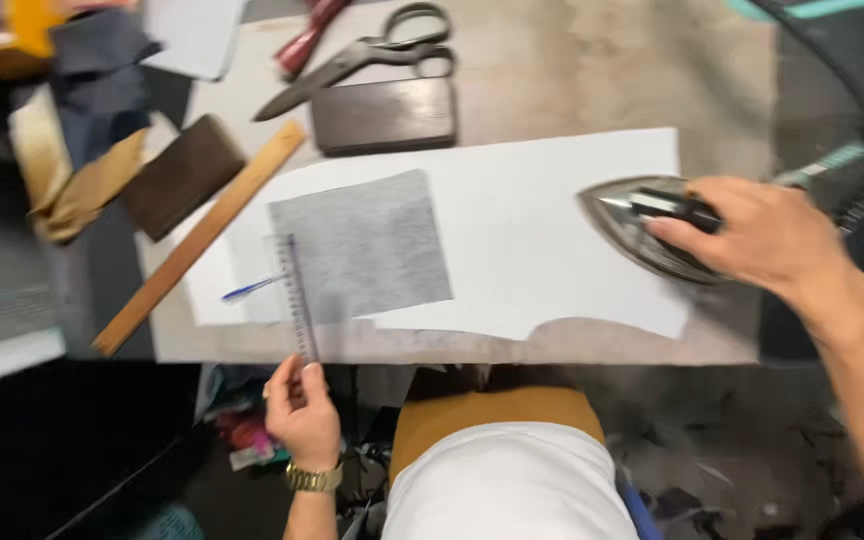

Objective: The person irons a fabric panel, marks lines on it using a ruler and pen, and applies heat with a steam iron while using wooden blocks to weigh down parts of the garment.

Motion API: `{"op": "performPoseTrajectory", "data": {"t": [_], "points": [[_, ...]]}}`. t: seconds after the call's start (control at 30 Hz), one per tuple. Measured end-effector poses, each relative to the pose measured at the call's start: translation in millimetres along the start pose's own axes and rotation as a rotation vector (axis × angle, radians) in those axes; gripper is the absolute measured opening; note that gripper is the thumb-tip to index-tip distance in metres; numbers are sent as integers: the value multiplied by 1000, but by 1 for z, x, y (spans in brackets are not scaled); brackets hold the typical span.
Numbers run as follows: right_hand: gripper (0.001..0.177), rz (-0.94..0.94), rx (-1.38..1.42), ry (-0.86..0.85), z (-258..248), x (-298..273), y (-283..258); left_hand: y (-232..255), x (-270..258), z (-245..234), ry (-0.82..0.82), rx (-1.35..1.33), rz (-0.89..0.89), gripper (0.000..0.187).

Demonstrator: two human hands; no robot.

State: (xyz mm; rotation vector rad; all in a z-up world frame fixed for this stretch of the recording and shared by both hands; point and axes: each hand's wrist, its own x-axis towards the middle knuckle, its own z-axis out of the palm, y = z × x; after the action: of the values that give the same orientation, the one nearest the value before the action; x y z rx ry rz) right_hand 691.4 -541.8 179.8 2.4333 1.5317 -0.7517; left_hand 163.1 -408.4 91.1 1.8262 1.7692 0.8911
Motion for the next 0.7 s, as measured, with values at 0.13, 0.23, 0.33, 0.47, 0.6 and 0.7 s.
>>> {"op": "performPoseTrajectory", "data": {"t": [0.13,0.23,0.33,0.47,0.6,0.7], "points": [[41,-466,56,889,36,2,-14,-6,21,-13,49,-229,-201,35],[17,-532,437,881,42,15,-119,-15,25,-32,76,-395,-386,31],[6,-613,568,747,77,51,-251,-6,40,-37,101,-529,-446,23],[40,-816,260,476,136,104,-411,-14,68,-61,-132,-517,-487,20],[41,-766,-6,495,179,143,-485,-64,96,-100,-397,-453,-463,19],[22,-781,-104,533,157,136,-494,-86,118,-110,-448,-477,-494,20]]}}
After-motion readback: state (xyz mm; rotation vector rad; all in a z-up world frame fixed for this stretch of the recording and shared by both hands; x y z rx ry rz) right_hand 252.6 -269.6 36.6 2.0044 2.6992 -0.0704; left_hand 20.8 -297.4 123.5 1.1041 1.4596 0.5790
